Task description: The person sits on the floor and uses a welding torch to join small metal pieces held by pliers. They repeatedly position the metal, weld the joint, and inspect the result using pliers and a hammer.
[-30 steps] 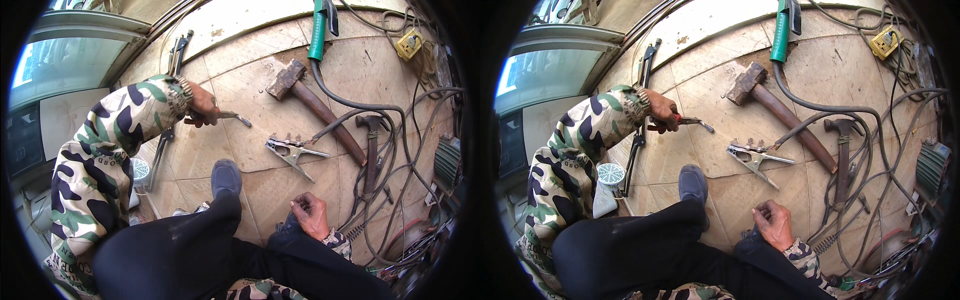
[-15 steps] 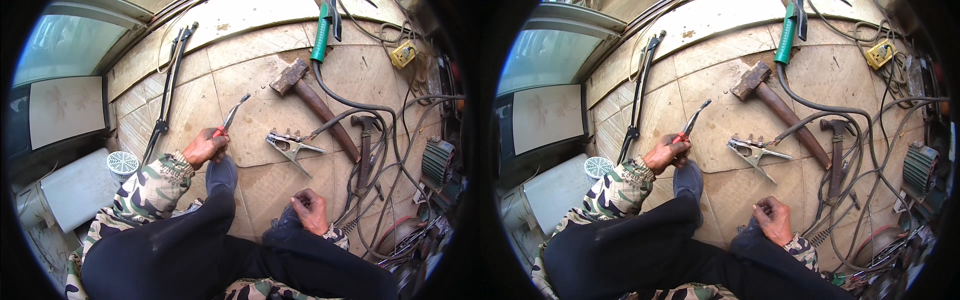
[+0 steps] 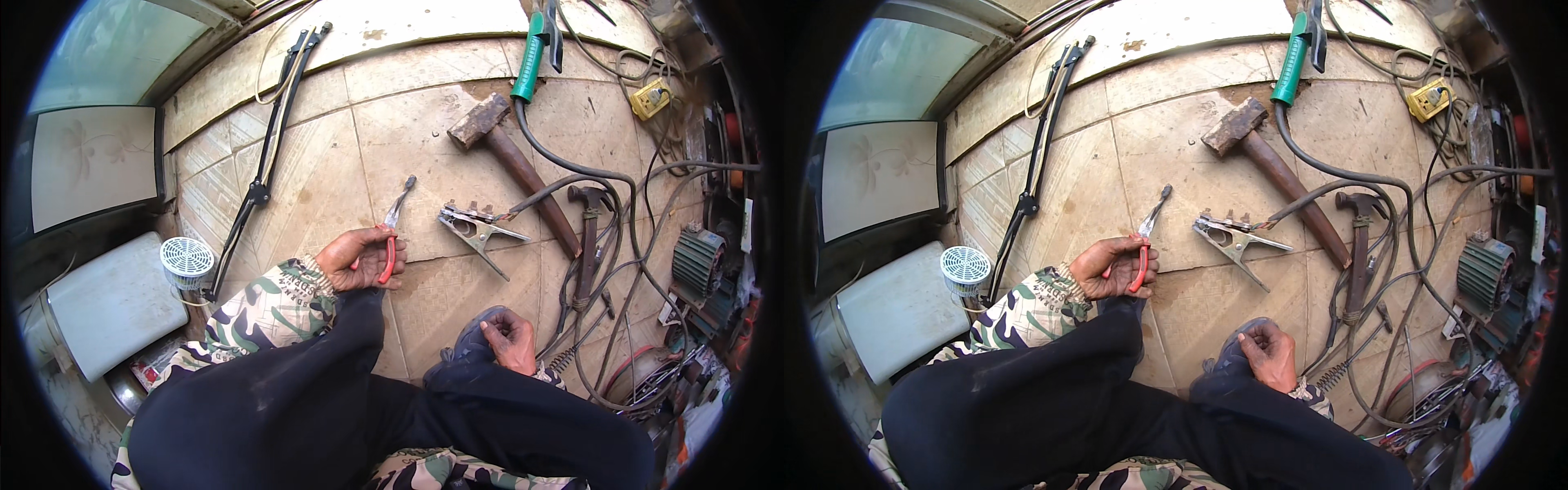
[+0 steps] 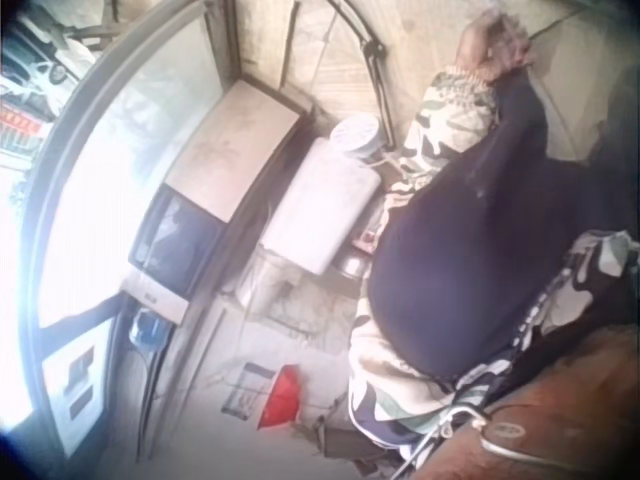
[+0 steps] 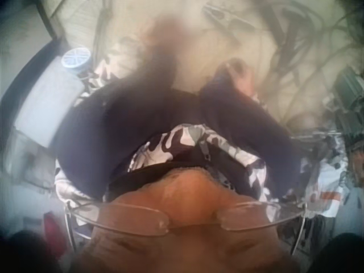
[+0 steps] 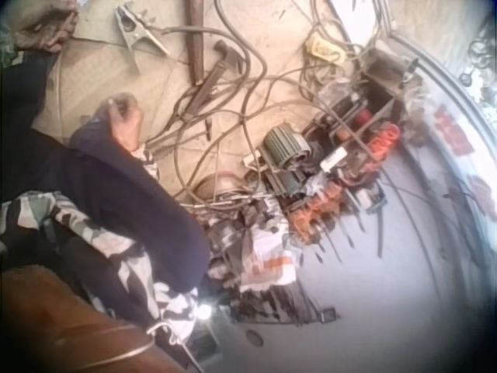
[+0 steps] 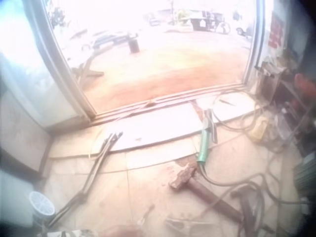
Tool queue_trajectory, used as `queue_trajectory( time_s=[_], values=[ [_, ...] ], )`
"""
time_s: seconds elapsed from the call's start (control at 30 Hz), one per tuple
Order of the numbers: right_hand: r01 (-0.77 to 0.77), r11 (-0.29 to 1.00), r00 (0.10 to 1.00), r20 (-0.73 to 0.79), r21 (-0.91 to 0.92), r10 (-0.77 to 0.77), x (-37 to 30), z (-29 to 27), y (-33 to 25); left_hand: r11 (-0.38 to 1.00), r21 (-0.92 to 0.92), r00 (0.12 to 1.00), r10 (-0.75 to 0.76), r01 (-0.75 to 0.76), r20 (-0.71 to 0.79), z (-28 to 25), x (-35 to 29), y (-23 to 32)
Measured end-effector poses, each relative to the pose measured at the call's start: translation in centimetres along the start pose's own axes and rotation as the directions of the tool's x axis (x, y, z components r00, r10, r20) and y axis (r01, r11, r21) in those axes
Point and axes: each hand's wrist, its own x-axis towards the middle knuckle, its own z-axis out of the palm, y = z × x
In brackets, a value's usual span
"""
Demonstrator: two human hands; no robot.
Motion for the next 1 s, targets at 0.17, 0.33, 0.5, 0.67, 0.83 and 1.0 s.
queue_trajectory(
  time_s=[0.17,0.33,0.5,0.67,0.83,1.0],
  values=[
    [-0.038,0.998,0.999,-0.023,-0.043,0.037,0.5,0.3,0.9,0.999,-0.012,0.998,0.031,-0.031,-0.06,2.0,-0.3,-0.1],
    [-0.033,0.998,0.999,-0.041,-0.06,0.031,0.8,0.6,1.0,0.997,-0.044,0.996,0.063,-0.066,-0.067,3.1,-0.4,-0.3],
    [0.015,0.996,0.998,-0.064,-0.085,-0.02,1.3,0.8,2.1,0.995,-0.062,0.992,0.075,-0.082,-0.098,2.0,0.8,-0.8],
    [0.067,0.988,0.988,-0.126,-0.141,-0.085,1.6,1.1,2.7,0.634,0.747,0.796,0.549,-0.199,-0.254,2.3,1.4,-2.8],
    [0.164,0.967,0.94,-0.265,-0.195,-0.213,2.0,2.2,4.5,-0.004,0.985,0.582,0.806,-0.172,0.105,3.7,1.1,-3.9],
    [0.29,0.891,0.856,-0.322,-0.35,-0.405,1.9,3.1,4.9,-0.081,0.982,0.567,0.807,-0.173,0.166,6.5,-0.3,-3.6]
  ],
)
